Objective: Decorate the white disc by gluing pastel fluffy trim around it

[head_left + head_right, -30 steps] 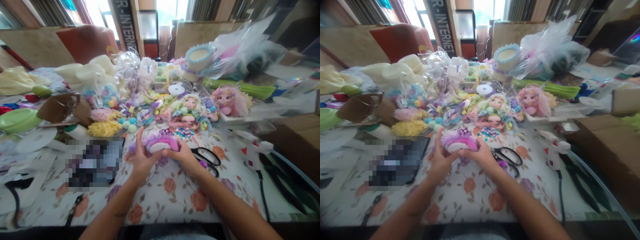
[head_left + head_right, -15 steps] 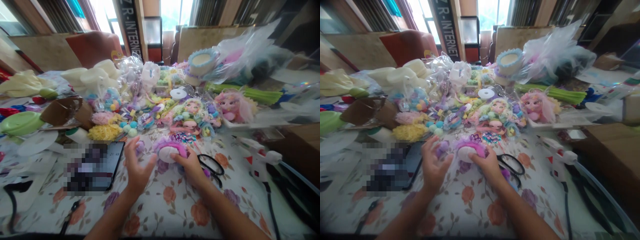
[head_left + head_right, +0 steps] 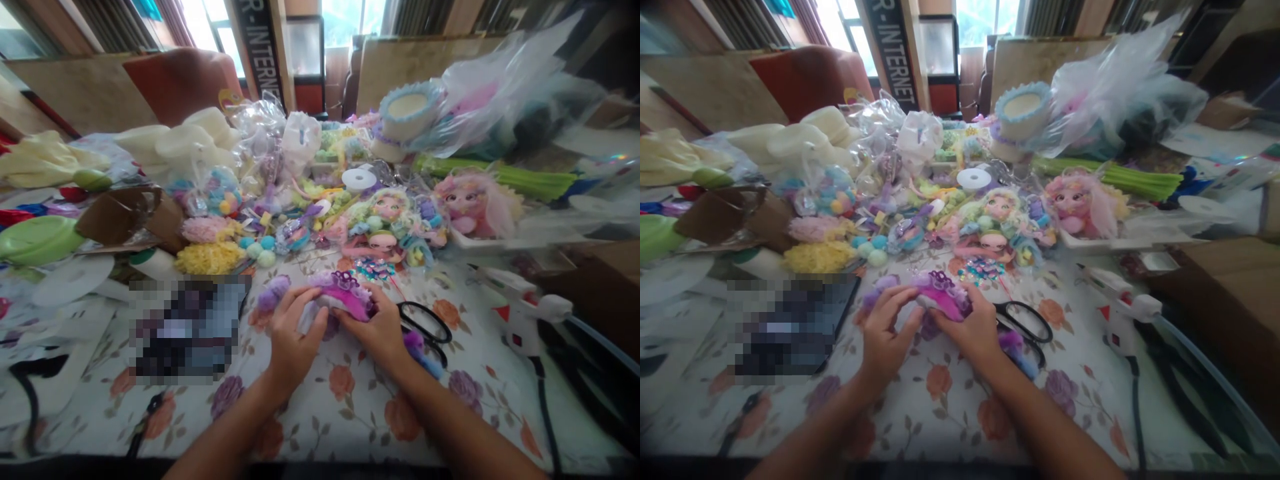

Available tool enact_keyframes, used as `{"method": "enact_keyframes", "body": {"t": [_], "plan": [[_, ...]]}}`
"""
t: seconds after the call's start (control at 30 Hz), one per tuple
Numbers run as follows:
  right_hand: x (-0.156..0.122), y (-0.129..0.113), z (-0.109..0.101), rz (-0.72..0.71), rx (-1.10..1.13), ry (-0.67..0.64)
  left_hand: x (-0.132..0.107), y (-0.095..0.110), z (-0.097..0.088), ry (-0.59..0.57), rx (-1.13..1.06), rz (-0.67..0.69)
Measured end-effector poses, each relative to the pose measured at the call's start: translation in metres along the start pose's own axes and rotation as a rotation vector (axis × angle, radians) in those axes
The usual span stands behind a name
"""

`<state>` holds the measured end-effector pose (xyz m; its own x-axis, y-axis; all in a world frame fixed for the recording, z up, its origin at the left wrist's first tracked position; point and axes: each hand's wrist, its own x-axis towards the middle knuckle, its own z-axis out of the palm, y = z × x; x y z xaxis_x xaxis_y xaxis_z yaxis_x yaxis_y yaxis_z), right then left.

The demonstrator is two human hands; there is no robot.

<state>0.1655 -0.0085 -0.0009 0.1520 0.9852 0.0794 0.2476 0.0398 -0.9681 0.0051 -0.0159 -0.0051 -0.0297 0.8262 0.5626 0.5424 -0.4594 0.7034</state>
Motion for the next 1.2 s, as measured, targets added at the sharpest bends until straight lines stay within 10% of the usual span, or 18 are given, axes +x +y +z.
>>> {"method": "enact_keyframes", "body": {"t": [1.2], "plan": [[-0.001, -0.012, -0.003, 0.071, 0.149, -0.003, 0.003, 0.0, 0.0, 0.077, -0.251, -0.244]]}}
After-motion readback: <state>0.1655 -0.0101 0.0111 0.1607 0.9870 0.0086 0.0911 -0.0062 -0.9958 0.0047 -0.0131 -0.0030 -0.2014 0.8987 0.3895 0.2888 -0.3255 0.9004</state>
